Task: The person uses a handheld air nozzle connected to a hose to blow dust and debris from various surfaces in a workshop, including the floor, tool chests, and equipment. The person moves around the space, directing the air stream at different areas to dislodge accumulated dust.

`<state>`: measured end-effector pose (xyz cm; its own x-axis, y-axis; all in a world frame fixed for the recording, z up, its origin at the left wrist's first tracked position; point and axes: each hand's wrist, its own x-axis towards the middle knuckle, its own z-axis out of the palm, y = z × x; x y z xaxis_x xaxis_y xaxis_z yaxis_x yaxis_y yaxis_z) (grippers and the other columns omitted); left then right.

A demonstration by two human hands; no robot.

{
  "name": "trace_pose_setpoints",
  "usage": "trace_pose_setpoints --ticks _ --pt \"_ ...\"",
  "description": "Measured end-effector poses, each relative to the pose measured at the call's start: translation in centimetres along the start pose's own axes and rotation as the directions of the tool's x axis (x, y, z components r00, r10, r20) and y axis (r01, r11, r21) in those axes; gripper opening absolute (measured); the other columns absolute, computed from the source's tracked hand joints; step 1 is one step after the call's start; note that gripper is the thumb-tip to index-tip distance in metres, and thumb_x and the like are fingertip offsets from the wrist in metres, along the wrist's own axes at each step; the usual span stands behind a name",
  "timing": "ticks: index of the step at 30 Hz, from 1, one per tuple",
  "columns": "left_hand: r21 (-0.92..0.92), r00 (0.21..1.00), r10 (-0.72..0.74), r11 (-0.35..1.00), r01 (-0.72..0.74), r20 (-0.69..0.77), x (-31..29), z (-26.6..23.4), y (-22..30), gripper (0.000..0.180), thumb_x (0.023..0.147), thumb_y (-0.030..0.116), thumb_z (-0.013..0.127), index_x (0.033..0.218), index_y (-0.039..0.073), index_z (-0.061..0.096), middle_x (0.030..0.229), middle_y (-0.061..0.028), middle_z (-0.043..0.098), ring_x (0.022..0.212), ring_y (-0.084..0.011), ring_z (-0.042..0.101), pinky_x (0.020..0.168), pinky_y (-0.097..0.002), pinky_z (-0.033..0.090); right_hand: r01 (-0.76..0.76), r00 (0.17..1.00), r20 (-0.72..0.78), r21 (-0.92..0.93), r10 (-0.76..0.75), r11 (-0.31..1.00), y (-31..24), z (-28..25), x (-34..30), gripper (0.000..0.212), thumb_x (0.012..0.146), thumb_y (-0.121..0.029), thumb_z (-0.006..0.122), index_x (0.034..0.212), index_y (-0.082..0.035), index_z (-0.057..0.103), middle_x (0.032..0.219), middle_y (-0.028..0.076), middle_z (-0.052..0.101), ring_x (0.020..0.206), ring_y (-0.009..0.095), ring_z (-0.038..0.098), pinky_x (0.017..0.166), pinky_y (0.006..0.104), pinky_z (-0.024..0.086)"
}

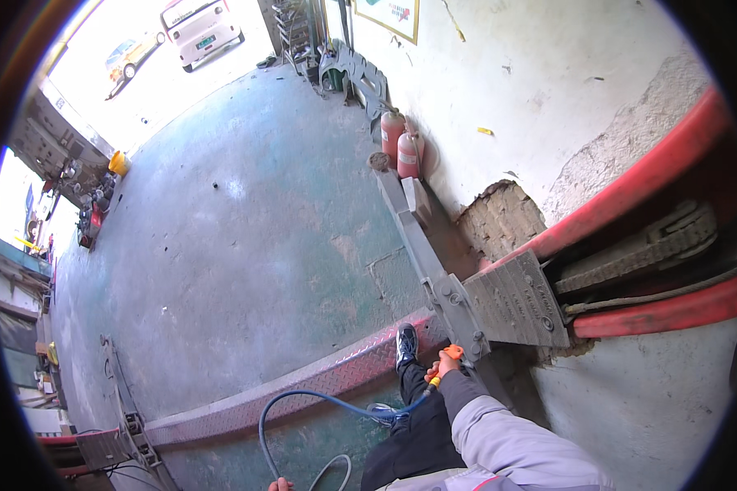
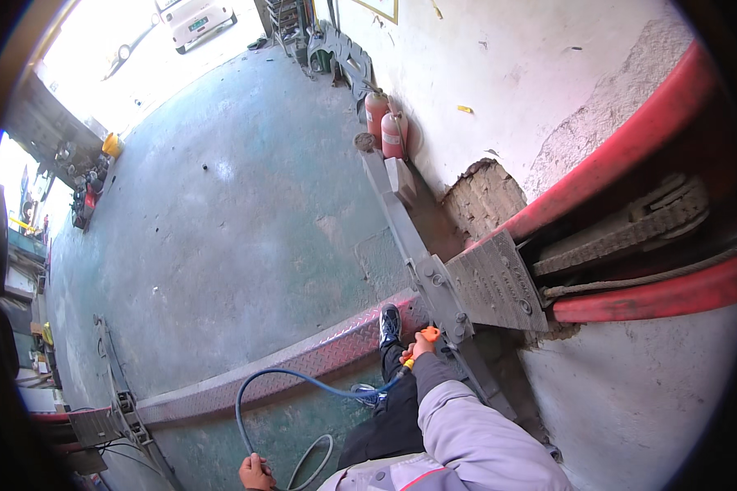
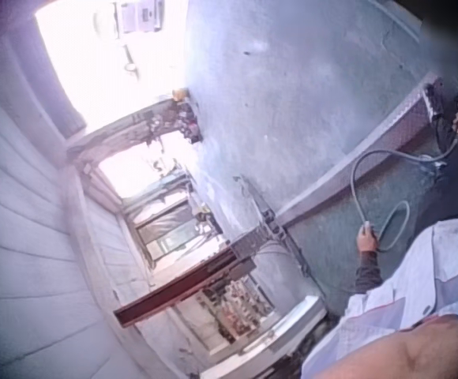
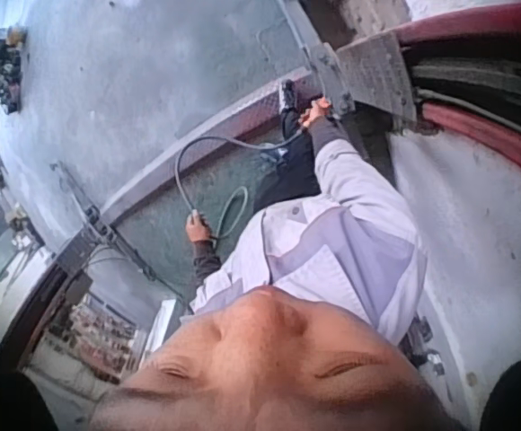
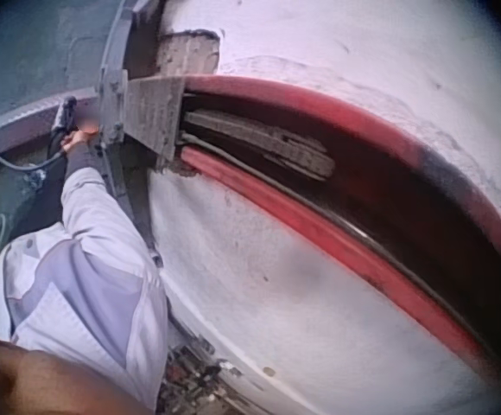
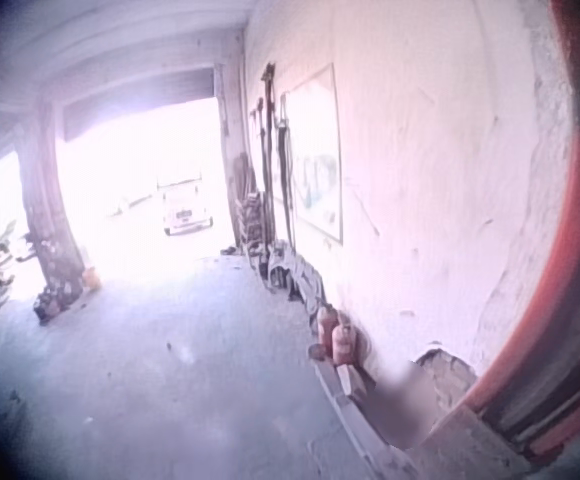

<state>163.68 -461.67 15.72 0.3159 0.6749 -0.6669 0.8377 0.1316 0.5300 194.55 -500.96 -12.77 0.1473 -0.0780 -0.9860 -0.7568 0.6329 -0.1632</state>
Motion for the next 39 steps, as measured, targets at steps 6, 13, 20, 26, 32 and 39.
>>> trace_pose_setpoints --ticks 6,13,20,26,32,39 --pt "-0.05 0.998 -0.053 0.997 0.054 0.018 0.3 0.1 -0.5 0.037 0.097 0.04 0.056 0.082 0.006 0.062 0.063 -0.0002 0.055 0.053 -0.0111 0.049 0.048 -0.0278 0.04 0.122 0.986 -0.089 -0.182 -0.14 0.976 -1.4 2.2 -1.0 0.044 0.094 -0.044 0.052 0.073 -0.006 0.05 0.054 0.006 0.047 0.044 0.024 0.053 0.043 0.0441 0.05" --pt "0.053 1.0 0.008 0.999 -0.008 -0.006 -0.4 0.3 -0.4 0.04 0.097 0.042 0.055 0.082 0.006 0.063 0.063 -0.0001 0.053 0.054 -0.0119 0.046 0.05 -0.0297 0.039 -0.025 0.99 0.118 -0.388 0.077 0.921 -4.4 4.4 -2.7 0.038 0.093 -0.045 0.056 0.076 -0.011 0.051 0.052 0.0 0.046 0.048 0.02 0.053 0.052 0.0461 0.053" --pt "0.216 0.996 0.088 0.972 -0.091 0.022 -0.8 0.5 1.0 0.04 0.099 0.038 0.05 0.081 0.004 0.063 0.066 -0.0068 0.058 0.058 -0.0189 0.052 0.056 -0.0355 0.044 -0.072 0.94 0.329 -0.067 0.09 0.995 -4.8 -0.5 -4.7 0.042 0.091 -0.051 0.057 0.076 -0.012 0.051 0.051 -0.003 0.044 0.044 0.016 0.047 0.049 0.0403 0.051" --pt "0.132 0.995 0.049 0.989 -0.061 0.091 1.2 1.1 0.6 0.035 0.099 0.033 0.051 0.081 0.004 0.061 0.061 -0.006 0.057 0.05 -0.0169 0.05 0.047 -0.0334 0.04 -0.023 0.993 0.117 0.249 -0.007 0.968 -2.1 -12.1 -4.7 0.026 0.091 -0.054 0.054 0.088 -0.029 0.055 0.057 -0.002 0.045 0.045 0.017 0.048 0.049 0.0432 0.053" --pt "-0.045 0.981 0.017 0.999 -0.009 0.191 3.5 1.5 -0.8 0.034 0.098 0.035 0.054 0.08 0.005 0.056 0.051 -0.0054 0.049 0.032 -0.0147 0.04 0.03 -0.0294 0.031 -0.087 0.991 0.126 0.334 0.047 0.939 0.7 -17.9 -8.0 0.05 0.082 -0.065 0.062 0.081 -0.015 0.055 0.05 -0.006 0.043 0.045 0.012 0.049 0.05 0.0357 0.052" --pt "0.004 0.965 0.014 1.0 -0.015 0.262 3.8 1.5 0.3 0.034 0.098 0.034 0.054 0.081 0.005 0.057 0.051 -0.005 0.049 0.033 -0.0136 0.039 0.031 -0.0288 0.031 -0.143 0.989 0.068 0.325 0.128 0.935 2.6 -23.2 -8.6 0.056 0.08 -0.064 0.066 0.078 -0.009 0.057 0.049 -0.007 0.046 0.043 0.01 0.05 0.049 0.0297 0.049"
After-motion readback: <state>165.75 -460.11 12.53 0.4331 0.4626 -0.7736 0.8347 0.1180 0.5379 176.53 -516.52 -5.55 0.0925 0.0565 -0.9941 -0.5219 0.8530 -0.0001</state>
